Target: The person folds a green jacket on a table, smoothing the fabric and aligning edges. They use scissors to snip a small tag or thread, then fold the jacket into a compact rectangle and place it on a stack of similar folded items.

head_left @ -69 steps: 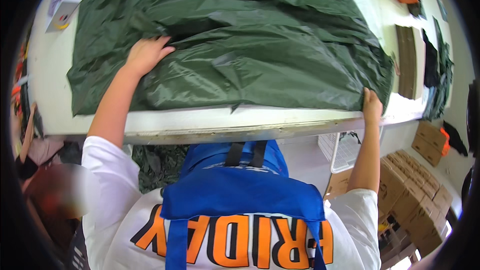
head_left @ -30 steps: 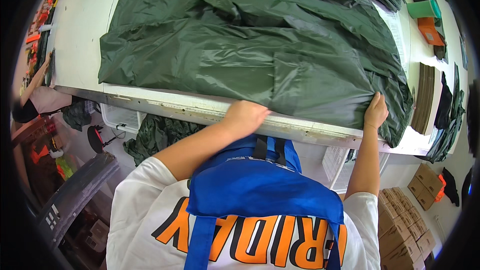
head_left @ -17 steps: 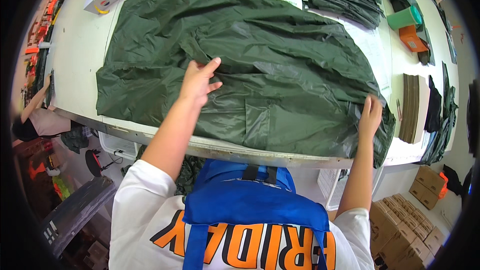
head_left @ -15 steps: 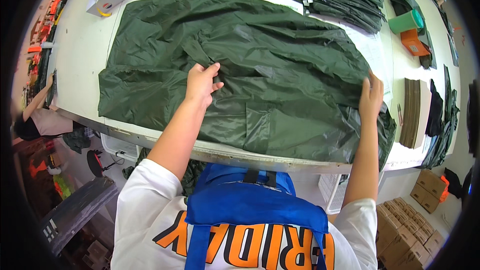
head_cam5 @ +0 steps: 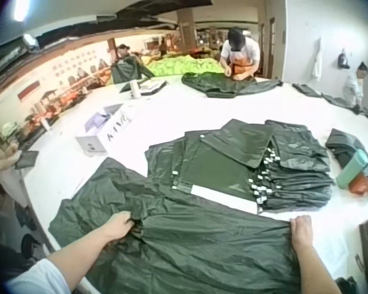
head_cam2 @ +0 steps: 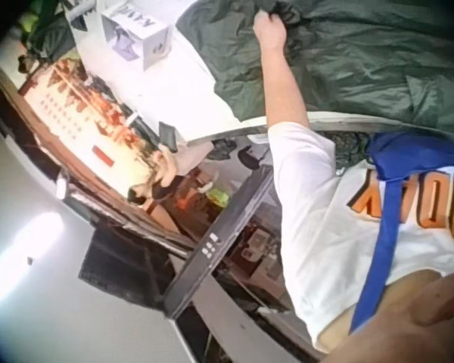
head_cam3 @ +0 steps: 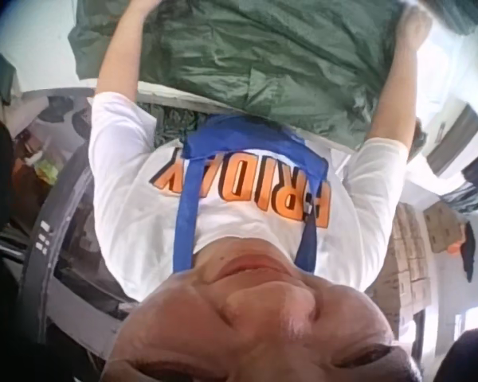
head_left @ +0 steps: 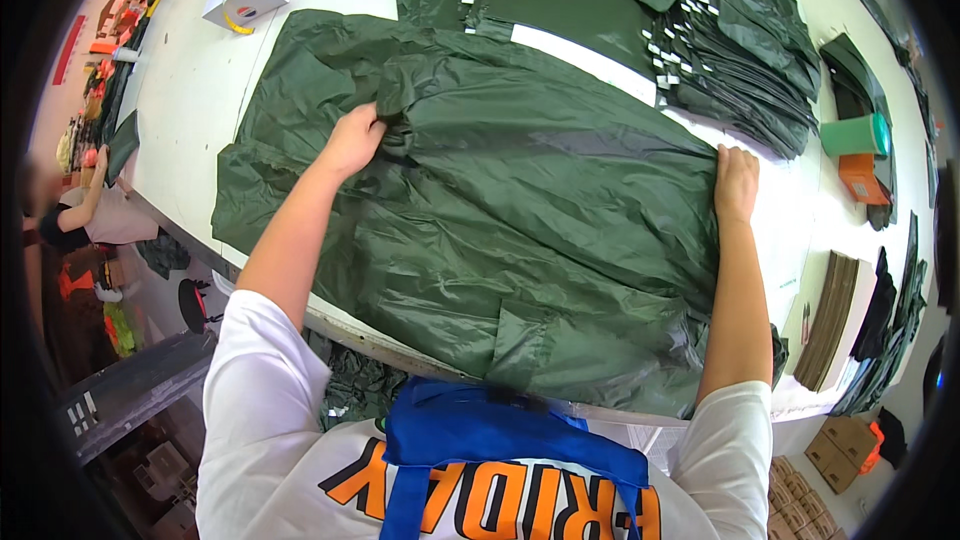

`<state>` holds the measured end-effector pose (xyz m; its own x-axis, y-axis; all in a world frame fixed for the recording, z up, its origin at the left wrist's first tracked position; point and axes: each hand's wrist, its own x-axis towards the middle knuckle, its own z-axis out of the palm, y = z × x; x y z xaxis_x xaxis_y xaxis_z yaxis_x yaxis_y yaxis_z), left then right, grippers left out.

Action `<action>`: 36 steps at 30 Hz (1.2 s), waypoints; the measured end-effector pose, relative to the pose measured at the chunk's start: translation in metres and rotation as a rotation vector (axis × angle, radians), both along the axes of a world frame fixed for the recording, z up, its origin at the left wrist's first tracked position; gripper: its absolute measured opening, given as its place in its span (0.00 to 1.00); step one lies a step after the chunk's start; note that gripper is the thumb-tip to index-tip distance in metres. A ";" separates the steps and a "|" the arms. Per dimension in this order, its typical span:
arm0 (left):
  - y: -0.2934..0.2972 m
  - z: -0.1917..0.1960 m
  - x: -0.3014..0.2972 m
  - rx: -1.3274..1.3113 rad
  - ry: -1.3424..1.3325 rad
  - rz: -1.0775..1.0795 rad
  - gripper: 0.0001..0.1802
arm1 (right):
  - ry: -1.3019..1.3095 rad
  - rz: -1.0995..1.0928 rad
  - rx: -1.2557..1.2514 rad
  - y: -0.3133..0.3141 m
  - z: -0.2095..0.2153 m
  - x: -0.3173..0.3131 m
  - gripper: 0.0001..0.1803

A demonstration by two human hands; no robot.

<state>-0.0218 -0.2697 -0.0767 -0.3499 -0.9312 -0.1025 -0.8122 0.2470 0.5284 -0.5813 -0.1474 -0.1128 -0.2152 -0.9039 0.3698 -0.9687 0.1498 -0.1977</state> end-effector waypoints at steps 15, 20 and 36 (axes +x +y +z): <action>-0.076 -0.001 -0.074 -0.316 -0.012 0.169 0.14 | -0.043 -0.275 0.057 0.001 -0.014 0.009 0.15; -0.130 0.026 -0.068 -0.074 -0.120 -0.298 0.24 | -0.647 -0.082 0.257 0.006 0.029 -0.006 0.25; 0.133 0.097 0.089 -0.664 -0.172 -0.620 0.06 | -0.029 0.437 0.205 0.258 0.171 0.153 0.13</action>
<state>0.0673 -0.1368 0.0208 -0.8351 -0.4681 0.2890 -0.4871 0.8733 0.0071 -0.4282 0.1109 0.0579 0.1930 -0.9656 0.1742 -0.9444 -0.2310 -0.2340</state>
